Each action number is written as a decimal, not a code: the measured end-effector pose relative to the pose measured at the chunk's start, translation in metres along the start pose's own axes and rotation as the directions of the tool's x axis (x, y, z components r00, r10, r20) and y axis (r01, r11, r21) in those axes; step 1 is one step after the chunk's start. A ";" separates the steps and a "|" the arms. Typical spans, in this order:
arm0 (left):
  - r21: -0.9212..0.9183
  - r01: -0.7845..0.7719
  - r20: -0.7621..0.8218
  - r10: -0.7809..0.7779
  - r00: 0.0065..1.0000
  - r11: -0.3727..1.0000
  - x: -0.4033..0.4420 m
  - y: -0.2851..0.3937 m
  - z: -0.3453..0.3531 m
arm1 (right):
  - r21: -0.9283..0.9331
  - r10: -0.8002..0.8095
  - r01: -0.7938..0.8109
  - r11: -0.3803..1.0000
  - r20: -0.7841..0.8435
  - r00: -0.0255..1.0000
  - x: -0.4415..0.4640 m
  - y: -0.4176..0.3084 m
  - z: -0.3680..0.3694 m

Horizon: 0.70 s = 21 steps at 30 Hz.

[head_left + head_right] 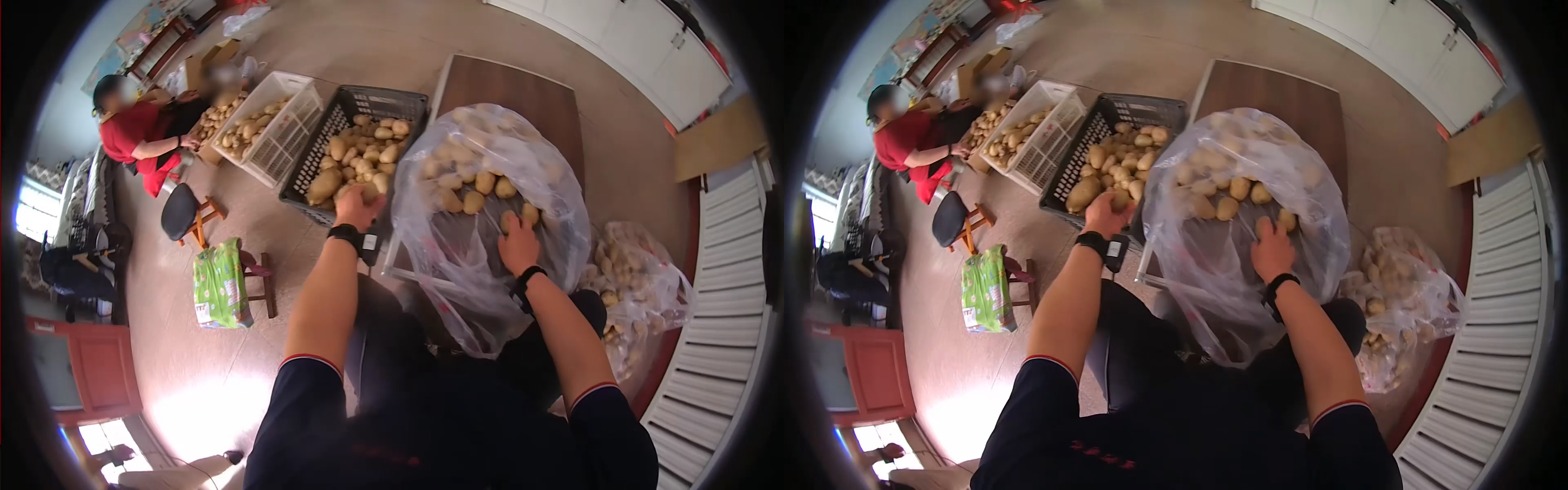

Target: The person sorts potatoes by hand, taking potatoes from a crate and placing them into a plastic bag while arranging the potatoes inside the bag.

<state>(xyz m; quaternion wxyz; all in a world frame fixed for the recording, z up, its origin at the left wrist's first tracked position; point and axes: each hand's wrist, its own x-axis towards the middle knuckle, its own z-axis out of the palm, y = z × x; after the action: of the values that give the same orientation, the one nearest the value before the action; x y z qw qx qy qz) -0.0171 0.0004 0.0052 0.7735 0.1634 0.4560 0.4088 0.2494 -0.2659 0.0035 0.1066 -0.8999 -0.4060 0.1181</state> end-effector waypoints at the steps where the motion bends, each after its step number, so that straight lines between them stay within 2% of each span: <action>1: -0.012 0.016 -0.016 -0.016 1.000 1.000 0.008 -0.002 -0.004 | 0.011 -0.039 0.040 0.999 -0.055 0.998 0.002 0.001 0.003; 2: 0.026 -0.008 0.010 0.008 1.000 1.000 0.016 -0.003 -0.010 | 0.018 -0.078 0.081 0.997 -0.110 0.991 0.002 0.003 0.005; 3: 0.052 -0.029 0.035 0.027 0.999 0.998 0.024 -0.005 -0.015 | 0.012 -0.056 0.057 0.998 -0.109 0.992 0.003 0.005 0.007; 4: 0.065 -0.045 0.056 0.042 0.998 0.997 0.027 -0.006 -0.017 | 0.017 -0.112 0.115 0.993 -0.110 0.988 0.004 0.005 0.009; 5: 0.040 -0.054 0.051 0.052 0.997 0.998 0.030 -0.009 -0.019 | 0.024 -0.173 0.177 0.984 -0.113 0.978 0.004 0.005 0.009; 6: 0.013 -0.067 0.043 0.066 0.997 0.998 0.034 -0.008 -0.021 | 0.021 -0.166 0.169 0.985 -0.115 0.979 0.003 0.004 0.009; 8: 0.036 -0.067 0.005 0.067 0.998 0.997 0.025 -0.006 -0.010 | -0.005 -0.287 0.288 0.958 -0.116 0.951 0.001 0.002 0.007; 11: 0.064 -0.091 -0.039 0.093 0.995 0.994 0.013 -0.004 -0.004 | -0.025 -0.353 0.353 0.935 -0.130 0.926 -0.004 -0.003 0.009; 14: 0.067 -0.121 -0.052 0.125 0.991 0.990 0.008 -0.002 -0.002 | -0.041 -0.380 0.379 0.924 -0.163 0.910 -0.008 -0.007 0.013; 18: 0.063 -0.115 -0.097 0.121 0.988 0.991 0.006 -0.001 0.000 | -0.006 -0.357 0.359 0.933 -0.106 0.928 -0.010 -0.010 0.012; 21: 0.035 -0.107 -0.129 0.111 0.985 0.994 0.013 -0.001 -0.004 | -0.022 -0.366 0.367 0.930 -0.125 0.922 -0.011 -0.011 0.013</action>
<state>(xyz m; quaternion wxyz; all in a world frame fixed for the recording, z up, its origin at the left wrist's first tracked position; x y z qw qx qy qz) -0.0165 0.0091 -0.0050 0.7160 0.1717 0.5018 0.4540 0.2308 -0.2660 -0.0048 0.1533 -0.8136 -0.5594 0.0393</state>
